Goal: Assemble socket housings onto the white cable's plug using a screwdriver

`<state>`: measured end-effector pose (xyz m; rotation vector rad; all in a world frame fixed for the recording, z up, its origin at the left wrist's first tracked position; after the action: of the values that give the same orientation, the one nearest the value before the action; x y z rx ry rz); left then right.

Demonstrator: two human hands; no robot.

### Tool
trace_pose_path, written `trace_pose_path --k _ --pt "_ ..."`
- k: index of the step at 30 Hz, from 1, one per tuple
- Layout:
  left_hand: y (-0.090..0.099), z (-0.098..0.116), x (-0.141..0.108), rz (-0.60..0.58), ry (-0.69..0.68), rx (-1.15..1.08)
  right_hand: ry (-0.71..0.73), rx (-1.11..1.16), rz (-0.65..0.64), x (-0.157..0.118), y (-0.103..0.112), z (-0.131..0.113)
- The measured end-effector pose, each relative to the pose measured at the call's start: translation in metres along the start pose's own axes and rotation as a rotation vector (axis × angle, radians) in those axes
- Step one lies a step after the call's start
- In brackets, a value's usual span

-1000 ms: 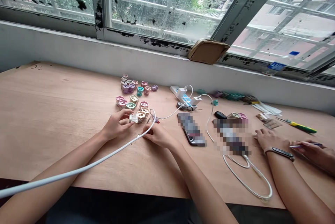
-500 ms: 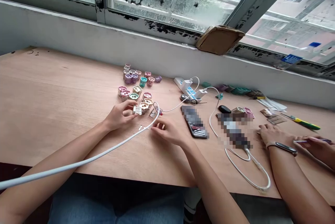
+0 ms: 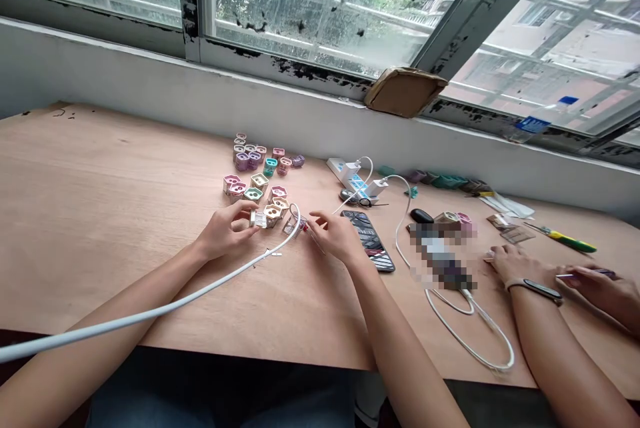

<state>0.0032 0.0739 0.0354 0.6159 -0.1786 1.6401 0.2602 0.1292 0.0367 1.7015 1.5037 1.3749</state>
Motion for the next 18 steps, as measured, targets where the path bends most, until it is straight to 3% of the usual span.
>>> trace_pose_path --k 7,14,18 --pt "-0.002 0.005 0.000 -0.021 -0.040 0.047 0.016 0.109 0.054 -0.003 -0.009 0.010" --pt "-0.005 0.001 0.000 -0.020 0.000 -0.005 0.213 0.050 -0.001 0.002 -0.032 -0.010" --pt "-0.003 0.003 0.002 -0.019 -0.015 -0.004 0.169 0.027 0.015 0.001 -0.026 -0.011"
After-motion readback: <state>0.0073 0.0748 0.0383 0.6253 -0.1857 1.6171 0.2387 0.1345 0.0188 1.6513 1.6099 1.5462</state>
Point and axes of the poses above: each hand's wrist, its own x-axis towards the middle knuckle, its own y-axis out of the back of the hand, z = x × y, the point moved 8 cm from there along x, towards the middle knuckle, and after that the axes turned 13 degrees about z, right-handed, at the moved point
